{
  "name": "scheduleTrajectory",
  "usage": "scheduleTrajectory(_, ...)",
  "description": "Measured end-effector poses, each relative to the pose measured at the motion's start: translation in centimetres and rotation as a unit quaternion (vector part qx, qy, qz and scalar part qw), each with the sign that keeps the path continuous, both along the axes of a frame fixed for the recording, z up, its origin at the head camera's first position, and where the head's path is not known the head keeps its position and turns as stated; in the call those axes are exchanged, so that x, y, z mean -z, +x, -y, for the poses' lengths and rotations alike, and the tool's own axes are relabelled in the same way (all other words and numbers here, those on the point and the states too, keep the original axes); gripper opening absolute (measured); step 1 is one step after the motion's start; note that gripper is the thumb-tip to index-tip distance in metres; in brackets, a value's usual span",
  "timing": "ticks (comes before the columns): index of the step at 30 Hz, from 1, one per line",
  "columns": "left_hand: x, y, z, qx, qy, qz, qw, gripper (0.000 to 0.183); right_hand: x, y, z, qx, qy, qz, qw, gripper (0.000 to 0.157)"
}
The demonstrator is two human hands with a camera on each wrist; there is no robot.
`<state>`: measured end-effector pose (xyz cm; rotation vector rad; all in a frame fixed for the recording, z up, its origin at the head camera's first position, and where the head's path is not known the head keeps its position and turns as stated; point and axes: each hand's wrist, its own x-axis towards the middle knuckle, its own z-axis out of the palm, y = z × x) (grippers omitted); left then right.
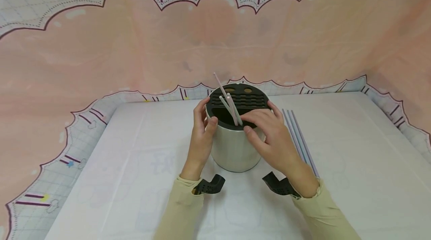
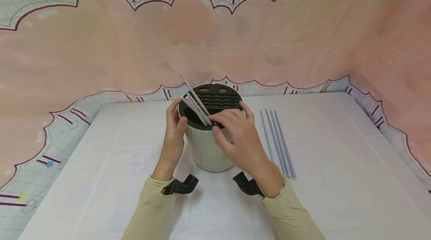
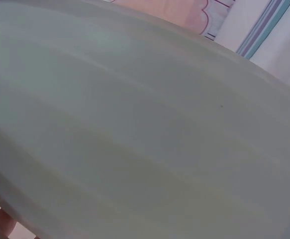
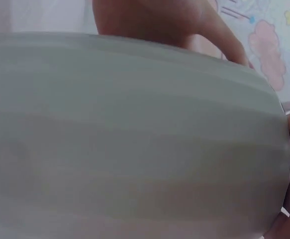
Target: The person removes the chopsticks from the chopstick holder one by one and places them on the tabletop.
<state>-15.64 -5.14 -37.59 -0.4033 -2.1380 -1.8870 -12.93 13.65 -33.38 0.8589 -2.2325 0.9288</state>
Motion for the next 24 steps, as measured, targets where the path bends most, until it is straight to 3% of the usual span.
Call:
scheduleTrajectory(9, 0.0, -0.1, 0.1, 0.003, 0.002, 0.001, 1.0, 0.071, -0.1, 0.0, 0.0, 0.007, -0.012, 0.003, 1.0, 0.017)
scheduleTrajectory(14, -1.3, 0.9, -0.1, 0.001, 0.004, 0.004, 1.0, 0.077, 0.0, 0.1, 0.2, 0.025, -0.043, 0.028, 0.998, 0.013)
scheduleTrajectory(18, -2.1, 1.5, -0.3, 0.005, 0.009, 0.0, 0.9999, 0.078, 0.1, 0.1, 0.2, 0.023, -0.116, 0.034, 0.992, 0.011)
scheduleTrajectory(24, -0.1, 0.1, 0.0, -0.003, -0.001, -0.002, 1.0, 0.065, -0.7, 0.7, 0.3, -0.03, -0.25, 0.051, 0.966, 0.013)
